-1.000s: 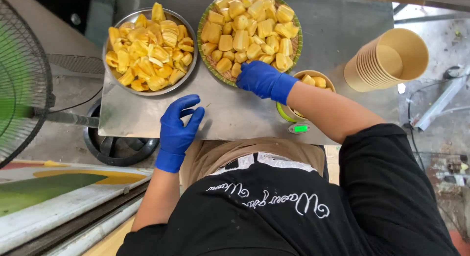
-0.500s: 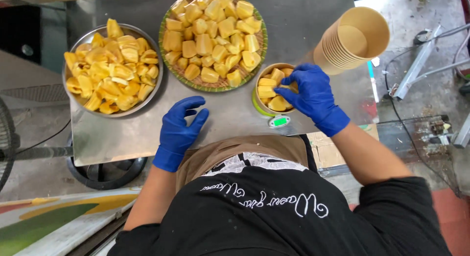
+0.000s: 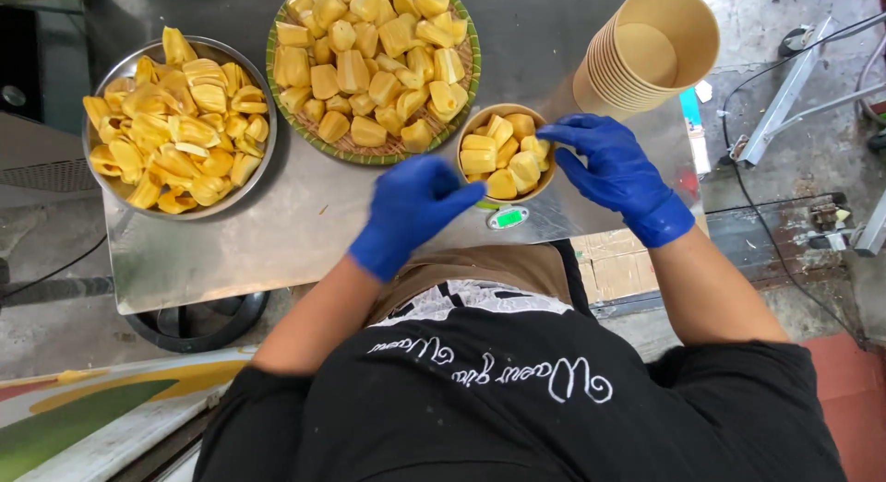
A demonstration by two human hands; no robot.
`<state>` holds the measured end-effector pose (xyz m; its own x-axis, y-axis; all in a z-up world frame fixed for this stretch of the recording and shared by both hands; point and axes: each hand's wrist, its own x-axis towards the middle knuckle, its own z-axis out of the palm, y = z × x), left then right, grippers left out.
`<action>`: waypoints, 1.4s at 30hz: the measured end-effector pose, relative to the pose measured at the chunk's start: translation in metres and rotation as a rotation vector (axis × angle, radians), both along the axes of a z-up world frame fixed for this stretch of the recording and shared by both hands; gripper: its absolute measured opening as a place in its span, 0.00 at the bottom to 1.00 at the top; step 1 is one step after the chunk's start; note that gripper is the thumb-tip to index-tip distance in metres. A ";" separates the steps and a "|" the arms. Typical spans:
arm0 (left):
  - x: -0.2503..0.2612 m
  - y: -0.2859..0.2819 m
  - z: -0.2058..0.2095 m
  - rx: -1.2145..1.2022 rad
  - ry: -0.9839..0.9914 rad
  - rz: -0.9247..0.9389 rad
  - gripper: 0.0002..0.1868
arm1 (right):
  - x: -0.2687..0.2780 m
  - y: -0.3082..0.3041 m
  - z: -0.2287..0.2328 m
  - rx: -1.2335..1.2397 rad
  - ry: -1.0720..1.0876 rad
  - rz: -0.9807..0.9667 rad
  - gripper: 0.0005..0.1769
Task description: The person moves a lid and a colander, picks up a stack of paper bowls, and places one bowl onto a digital scale. They then transfer pieces of jackfruit from a plate into the bowl by hand until it reaches a specific weight.
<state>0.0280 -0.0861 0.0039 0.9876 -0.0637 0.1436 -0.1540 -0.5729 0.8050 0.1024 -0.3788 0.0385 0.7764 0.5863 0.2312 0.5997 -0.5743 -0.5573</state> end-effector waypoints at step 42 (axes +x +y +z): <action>0.030 -0.036 -0.018 -0.203 -0.004 -0.145 0.16 | 0.039 0.018 0.006 -0.094 0.142 0.188 0.22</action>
<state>0.0582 -0.1218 -0.0138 0.9695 -0.1744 0.1723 -0.2268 -0.3710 0.9005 0.1418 -0.3612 0.0445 0.6724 0.7373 0.0655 0.6203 -0.5130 -0.5933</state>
